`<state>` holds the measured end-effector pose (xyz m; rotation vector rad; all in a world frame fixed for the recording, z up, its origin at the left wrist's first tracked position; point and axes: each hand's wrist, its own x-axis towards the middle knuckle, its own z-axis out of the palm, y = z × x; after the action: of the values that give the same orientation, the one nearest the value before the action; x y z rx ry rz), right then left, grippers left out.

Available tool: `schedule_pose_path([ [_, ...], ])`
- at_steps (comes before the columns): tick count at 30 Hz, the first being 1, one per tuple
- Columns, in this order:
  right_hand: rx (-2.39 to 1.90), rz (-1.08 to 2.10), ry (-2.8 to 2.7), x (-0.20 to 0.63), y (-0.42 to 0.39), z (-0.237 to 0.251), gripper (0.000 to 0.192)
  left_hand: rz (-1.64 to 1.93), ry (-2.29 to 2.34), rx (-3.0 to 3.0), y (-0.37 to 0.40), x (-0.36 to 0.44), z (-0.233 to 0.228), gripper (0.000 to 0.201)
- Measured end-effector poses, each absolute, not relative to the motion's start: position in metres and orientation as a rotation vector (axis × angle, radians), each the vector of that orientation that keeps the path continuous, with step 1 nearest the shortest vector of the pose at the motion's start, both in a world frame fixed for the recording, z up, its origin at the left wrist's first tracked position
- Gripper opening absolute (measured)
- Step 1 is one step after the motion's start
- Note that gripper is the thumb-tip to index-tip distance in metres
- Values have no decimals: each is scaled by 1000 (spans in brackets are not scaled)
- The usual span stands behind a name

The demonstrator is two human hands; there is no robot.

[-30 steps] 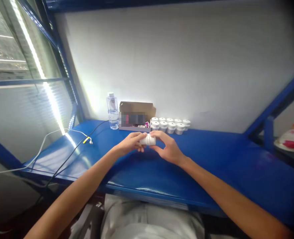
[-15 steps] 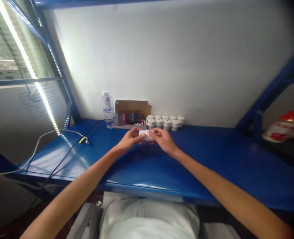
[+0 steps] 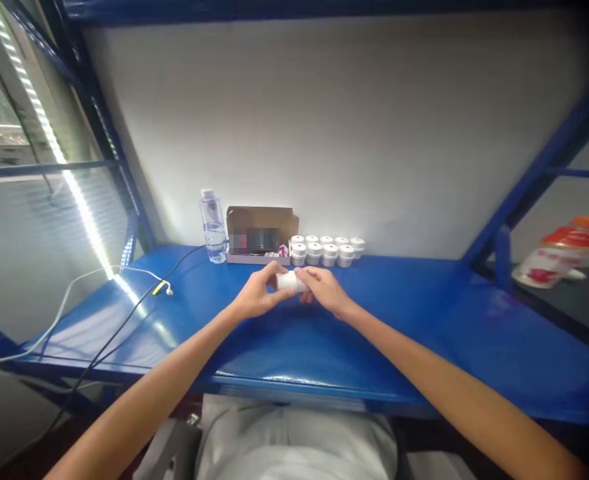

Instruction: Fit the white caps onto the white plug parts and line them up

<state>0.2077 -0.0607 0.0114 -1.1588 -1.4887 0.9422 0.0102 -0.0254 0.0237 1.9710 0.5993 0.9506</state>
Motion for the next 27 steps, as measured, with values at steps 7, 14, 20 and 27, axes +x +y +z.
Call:
schedule_pose_path([
  [7, -996, 750, -1504, 206, -62, 10, 43, 820, 609, 1624, -20, 11, 27, 47],
  [14, -1011, 787, -1502, 208, -60, 9, 47, 845, 541, 1721, -24, 7, 32, 39],
  [20, -1040, 901, -1430, 211, -57, 9, 51, 990, 623, 1959, -26, 11, 25, 39],
  [27, -1268, 468, -1734, 230, -46, 12, 30, 927, 763, 2430, -24, 10, 21, 25],
])
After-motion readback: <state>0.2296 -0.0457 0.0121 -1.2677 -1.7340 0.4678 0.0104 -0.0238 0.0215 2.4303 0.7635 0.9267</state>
